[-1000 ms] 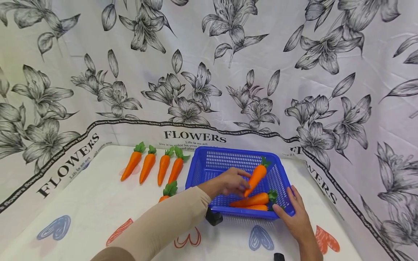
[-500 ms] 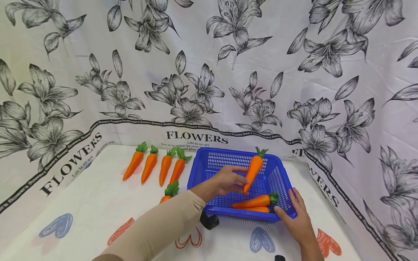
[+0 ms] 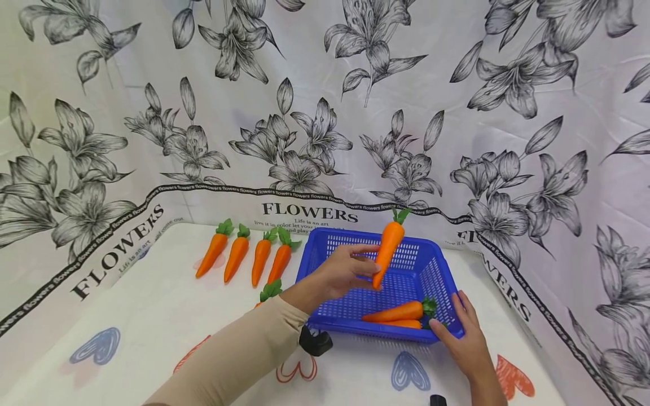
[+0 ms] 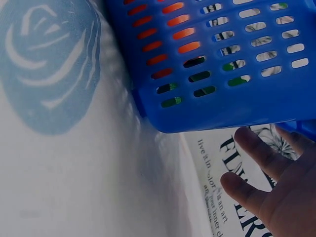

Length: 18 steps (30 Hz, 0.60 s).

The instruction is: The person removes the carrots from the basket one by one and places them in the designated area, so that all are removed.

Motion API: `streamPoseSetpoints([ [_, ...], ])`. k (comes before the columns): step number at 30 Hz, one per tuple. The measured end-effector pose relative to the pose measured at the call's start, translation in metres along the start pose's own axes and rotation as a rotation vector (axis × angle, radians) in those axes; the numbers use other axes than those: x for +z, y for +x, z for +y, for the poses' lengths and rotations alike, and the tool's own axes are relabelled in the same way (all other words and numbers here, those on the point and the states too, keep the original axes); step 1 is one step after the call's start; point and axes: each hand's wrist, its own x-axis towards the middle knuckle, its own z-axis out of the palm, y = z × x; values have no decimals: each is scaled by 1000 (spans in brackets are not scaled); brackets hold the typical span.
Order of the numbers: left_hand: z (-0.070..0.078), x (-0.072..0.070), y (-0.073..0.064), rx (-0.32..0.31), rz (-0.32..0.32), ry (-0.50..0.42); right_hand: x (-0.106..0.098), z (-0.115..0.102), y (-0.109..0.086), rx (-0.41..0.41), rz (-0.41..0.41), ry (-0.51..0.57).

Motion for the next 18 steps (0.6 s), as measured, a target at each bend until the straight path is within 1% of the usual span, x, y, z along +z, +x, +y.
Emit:
streamPoseSetpoints([
  [8, 12, -6, -19, 70, -12, -24, 1, -1, 1, -8, -1, 10],
  [15, 19, -14, -32, 116, -36, -69, 1, -1, 0, -2, -2, 7],
  [18, 25, -17, -40, 133, -32, -60, 1, -2, -1, 5, -3, 4],
])
